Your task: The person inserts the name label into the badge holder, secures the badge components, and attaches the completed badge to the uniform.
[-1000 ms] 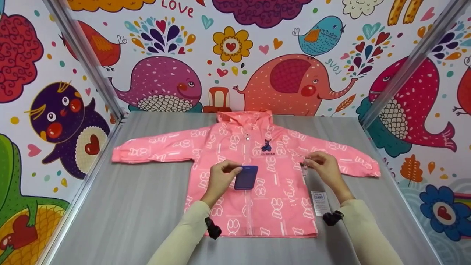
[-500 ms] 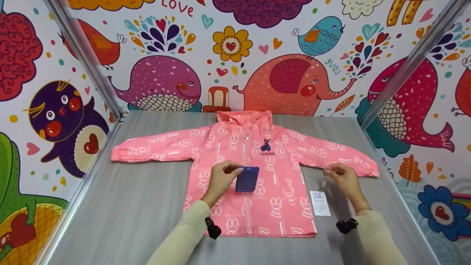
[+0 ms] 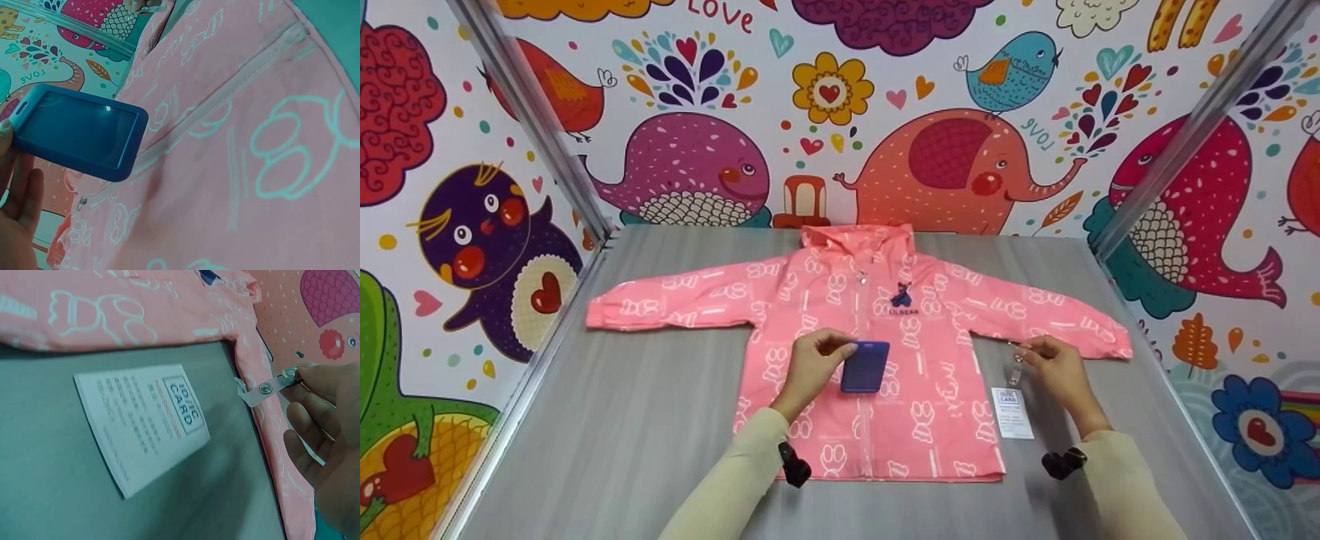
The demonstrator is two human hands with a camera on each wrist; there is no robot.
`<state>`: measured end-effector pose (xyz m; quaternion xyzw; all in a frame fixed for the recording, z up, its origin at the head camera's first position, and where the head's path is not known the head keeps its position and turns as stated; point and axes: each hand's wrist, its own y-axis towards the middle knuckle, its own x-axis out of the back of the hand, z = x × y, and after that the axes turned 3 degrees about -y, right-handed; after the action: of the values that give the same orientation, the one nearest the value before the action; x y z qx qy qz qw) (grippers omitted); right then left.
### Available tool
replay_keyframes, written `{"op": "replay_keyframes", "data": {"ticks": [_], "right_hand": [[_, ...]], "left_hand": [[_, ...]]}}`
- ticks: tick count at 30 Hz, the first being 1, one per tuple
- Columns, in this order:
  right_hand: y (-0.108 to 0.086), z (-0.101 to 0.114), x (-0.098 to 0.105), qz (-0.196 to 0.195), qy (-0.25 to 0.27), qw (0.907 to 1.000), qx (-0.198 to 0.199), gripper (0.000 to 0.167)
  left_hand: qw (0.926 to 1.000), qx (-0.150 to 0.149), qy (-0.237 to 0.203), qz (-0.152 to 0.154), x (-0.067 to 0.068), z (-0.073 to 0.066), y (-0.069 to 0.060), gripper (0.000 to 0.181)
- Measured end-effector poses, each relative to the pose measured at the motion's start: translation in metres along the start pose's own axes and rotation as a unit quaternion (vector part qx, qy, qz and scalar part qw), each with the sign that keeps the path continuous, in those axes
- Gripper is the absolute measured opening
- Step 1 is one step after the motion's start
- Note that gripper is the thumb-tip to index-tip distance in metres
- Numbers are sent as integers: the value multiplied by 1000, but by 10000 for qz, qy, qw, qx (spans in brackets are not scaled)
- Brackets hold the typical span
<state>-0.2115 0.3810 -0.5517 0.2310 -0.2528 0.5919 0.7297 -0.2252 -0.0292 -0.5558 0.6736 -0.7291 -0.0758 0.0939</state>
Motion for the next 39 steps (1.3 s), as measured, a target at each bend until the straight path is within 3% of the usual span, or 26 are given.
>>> {"op": "replay_keyframes", "data": {"ticks": [10, 19, 26, 33, 39], "right_hand": [[-5, 44, -31, -2, 907, 9955, 275, 14], [9, 56, -75, 75, 1630, 9864, -212, 14], [13, 69, -101, 420, 1559, 9850, -616, 18], [17, 72, -118, 348, 1574, 9838, -782, 16], [18, 73, -125, 221, 844, 9952, -444, 11]], "left_hand": [[9999, 124, 28, 12, 2, -1, 1, 14], [9995, 229, 182, -67, 0, -4, 0, 14], [9999, 118, 114, 47, -1, -31, -8, 16], [9998, 71, 176, 34, -2, -32, -10, 19], [9997, 136, 179, 75, -4, -29, -8, 18]]}}
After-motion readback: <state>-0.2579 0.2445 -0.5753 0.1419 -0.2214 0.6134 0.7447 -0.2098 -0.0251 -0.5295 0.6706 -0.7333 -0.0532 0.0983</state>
